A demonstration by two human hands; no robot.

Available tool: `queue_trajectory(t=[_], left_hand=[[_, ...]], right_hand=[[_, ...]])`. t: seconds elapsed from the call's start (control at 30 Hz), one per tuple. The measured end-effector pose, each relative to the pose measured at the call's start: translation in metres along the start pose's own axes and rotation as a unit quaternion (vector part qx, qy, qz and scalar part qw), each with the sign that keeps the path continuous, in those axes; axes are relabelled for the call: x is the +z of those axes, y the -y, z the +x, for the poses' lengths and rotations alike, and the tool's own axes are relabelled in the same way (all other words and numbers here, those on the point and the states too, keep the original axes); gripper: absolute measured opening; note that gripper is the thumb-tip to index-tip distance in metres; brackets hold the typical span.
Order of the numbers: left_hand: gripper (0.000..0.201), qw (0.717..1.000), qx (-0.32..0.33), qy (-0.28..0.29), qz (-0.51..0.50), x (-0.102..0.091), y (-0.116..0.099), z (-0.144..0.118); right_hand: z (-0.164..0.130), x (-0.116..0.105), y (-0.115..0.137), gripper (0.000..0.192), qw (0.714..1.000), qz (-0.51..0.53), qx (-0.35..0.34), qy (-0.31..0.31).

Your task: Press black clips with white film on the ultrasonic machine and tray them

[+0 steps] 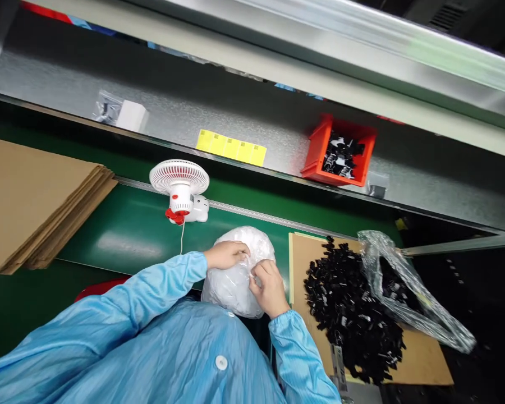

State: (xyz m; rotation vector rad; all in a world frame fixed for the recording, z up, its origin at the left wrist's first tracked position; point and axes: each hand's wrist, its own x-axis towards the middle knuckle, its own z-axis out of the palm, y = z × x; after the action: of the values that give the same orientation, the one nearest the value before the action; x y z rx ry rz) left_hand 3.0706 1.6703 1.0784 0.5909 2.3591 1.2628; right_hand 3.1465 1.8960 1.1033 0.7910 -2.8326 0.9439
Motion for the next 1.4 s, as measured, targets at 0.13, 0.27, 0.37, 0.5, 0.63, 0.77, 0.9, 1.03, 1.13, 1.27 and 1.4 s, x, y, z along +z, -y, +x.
queue_trajectory(t=[0.13, 0.27, 0.37, 0.5, 0.63, 0.77, 0.9, 1.03, 1.13, 1.27, 1.4], left_hand=[[0.037, 0.999, -0.031, -0.023, -0.037, -0.005, 0.004, -0.003], [0.035, 0.991, 0.063, -0.034, -0.117, -0.003, -0.009, -0.018], [0.031, 0.988, 0.081, -0.062, -0.117, 0.008, -0.012, -0.031], [0.055, 0.995, 0.046, -0.09, 0.01, 0.023, -0.002, -0.043], [0.019, 0.991, 0.053, -0.092, 0.087, 0.023, 0.012, -0.051], [0.015, 0.988, 0.046, -0.135, 0.055, 0.015, 0.016, -0.056], [0.023, 0.99, -0.005, -0.137, 0.04, 0.011, 0.015, -0.064], [0.041, 0.991, -0.056, -0.099, 0.073, 0.001, 0.03, -0.083], [0.049, 0.992, -0.05, -0.09, 0.076, -0.016, 0.051, -0.091], [0.063, 0.987, -0.111, -0.046, 0.108, -0.03, 0.052, -0.093], [0.073, 0.977, -0.081, -0.003, 0.198, -0.019, 0.02, -0.084]], right_hand=[[-0.008, 0.011, 0.006, 0.008, 0.998, -0.007, 0.044, -0.042], [-0.011, 0.022, 0.004, 0.015, 0.983, -0.067, 0.151, -0.082], [-0.01, 0.02, 0.003, 0.024, 0.975, -0.056, 0.185, -0.109], [-0.012, 0.008, 0.015, 0.034, 0.964, 0.115, 0.155, -0.184], [-0.021, 0.0, 0.017, 0.04, 0.969, 0.174, 0.081, -0.156], [-0.021, 0.009, -0.005, 0.089, 0.996, 0.038, 0.078, 0.001], [-0.005, 0.021, -0.014, 0.064, 0.992, -0.054, 0.062, 0.1], [0.008, 0.016, -0.02, 0.033, 0.989, -0.073, 0.074, 0.108], [0.006, 0.003, -0.037, 0.029, 0.988, -0.042, 0.112, 0.097], [0.001, 0.004, -0.039, 0.033, 0.984, -0.016, 0.167, 0.065], [0.007, 0.024, -0.013, 0.039, 0.988, -0.099, 0.085, 0.077]])
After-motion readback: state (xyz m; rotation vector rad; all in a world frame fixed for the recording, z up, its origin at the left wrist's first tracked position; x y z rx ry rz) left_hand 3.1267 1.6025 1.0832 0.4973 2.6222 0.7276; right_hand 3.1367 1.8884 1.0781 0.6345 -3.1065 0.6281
